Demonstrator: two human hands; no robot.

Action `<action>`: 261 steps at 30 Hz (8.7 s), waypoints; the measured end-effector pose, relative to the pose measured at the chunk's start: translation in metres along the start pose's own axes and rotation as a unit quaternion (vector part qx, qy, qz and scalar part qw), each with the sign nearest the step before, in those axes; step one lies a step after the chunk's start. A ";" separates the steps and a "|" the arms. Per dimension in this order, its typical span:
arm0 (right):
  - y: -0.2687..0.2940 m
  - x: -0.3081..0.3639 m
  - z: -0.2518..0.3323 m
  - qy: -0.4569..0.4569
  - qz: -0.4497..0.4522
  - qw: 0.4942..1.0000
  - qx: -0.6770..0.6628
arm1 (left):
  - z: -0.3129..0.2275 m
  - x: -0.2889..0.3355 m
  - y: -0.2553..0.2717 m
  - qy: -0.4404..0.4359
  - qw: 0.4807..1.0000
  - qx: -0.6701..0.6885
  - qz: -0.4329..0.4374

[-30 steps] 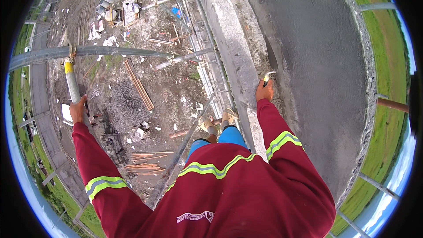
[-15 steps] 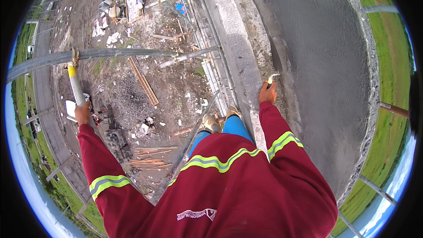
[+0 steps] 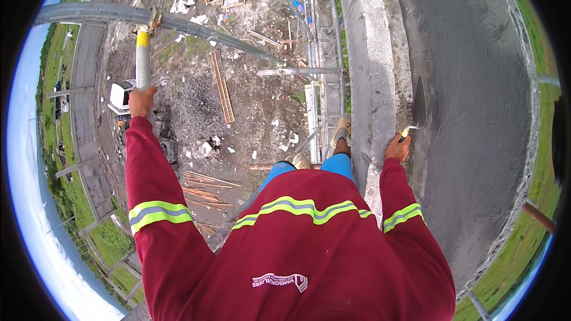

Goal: The person uses a trowel to smooth wet concrete along a narrow ledge on a curved wall. The person repeatedly scrapes and levels the surface, moving along the ledge while maintaining a consistent finish.

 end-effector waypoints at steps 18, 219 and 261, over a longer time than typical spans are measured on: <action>-0.009 -0.009 -0.013 0.044 0.043 0.998 -0.016 | 0.001 0.011 0.007 0.026 0.999 -0.035 -0.023; -0.137 -0.116 -0.065 -0.229 0.274 0.932 0.069 | -0.021 -0.054 -0.001 0.155 0.987 0.026 -0.034; -0.134 -0.142 -0.019 -0.244 0.304 0.916 0.099 | -0.023 -0.053 -0.003 0.119 0.991 0.001 -0.056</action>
Point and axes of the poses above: each hand's wrist, its own x-axis away from the middle knuckle, its own y-axis out of the back of the hand, z = x × y, the point moved 5 cm from there along -x, towards the middle knuckle, and after that the axes turned 5 degrees about -y, right-handed, at the moved point
